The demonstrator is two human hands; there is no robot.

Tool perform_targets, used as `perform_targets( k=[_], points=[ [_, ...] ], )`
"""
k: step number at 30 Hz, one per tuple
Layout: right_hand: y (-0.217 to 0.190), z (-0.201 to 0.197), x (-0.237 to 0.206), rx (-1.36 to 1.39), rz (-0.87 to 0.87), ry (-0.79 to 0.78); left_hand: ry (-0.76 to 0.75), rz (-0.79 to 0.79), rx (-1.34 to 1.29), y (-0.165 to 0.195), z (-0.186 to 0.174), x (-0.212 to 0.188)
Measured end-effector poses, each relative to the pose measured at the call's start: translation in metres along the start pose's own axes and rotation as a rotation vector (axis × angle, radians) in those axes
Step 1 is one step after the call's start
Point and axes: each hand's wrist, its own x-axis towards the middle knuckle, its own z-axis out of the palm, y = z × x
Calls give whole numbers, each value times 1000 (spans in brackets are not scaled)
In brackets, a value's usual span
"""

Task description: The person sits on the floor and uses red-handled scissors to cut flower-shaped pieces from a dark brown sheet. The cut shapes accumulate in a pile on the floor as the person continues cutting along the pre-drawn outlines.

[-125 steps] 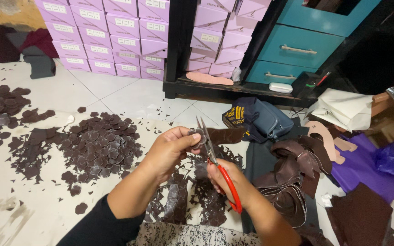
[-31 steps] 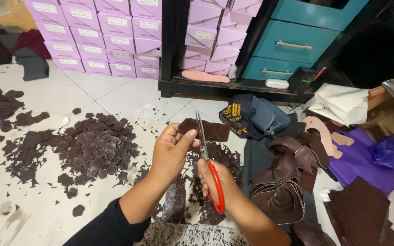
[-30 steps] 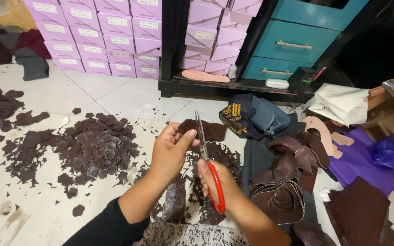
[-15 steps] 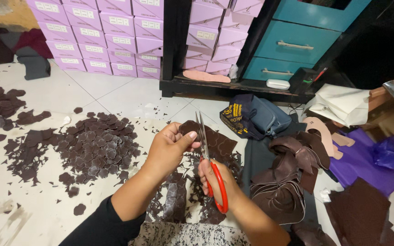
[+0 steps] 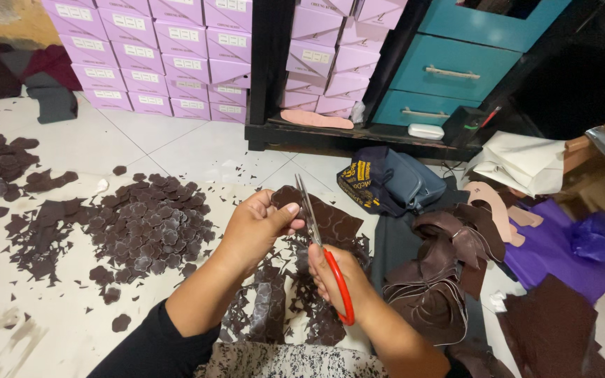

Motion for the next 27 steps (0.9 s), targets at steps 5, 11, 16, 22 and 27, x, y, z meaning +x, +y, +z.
perform_targets(
  k=[5,11,16,22,27],
  points=[
    [1,-11,6,140,71,-18,33,29,60,0,-2,3],
    [0,-25,5,7,-246,197,13,-2,79,-2,-8,5],
    [-4,-38,10,-293,-670,457,-69,-137,31,-2,-7,3],
    [16,-53,26,77,-331,264,-161,-249,112,-3,4,-1],
    [38,-62,38,251,-207,326,10,-361,103,-2,8,11]
  ],
)
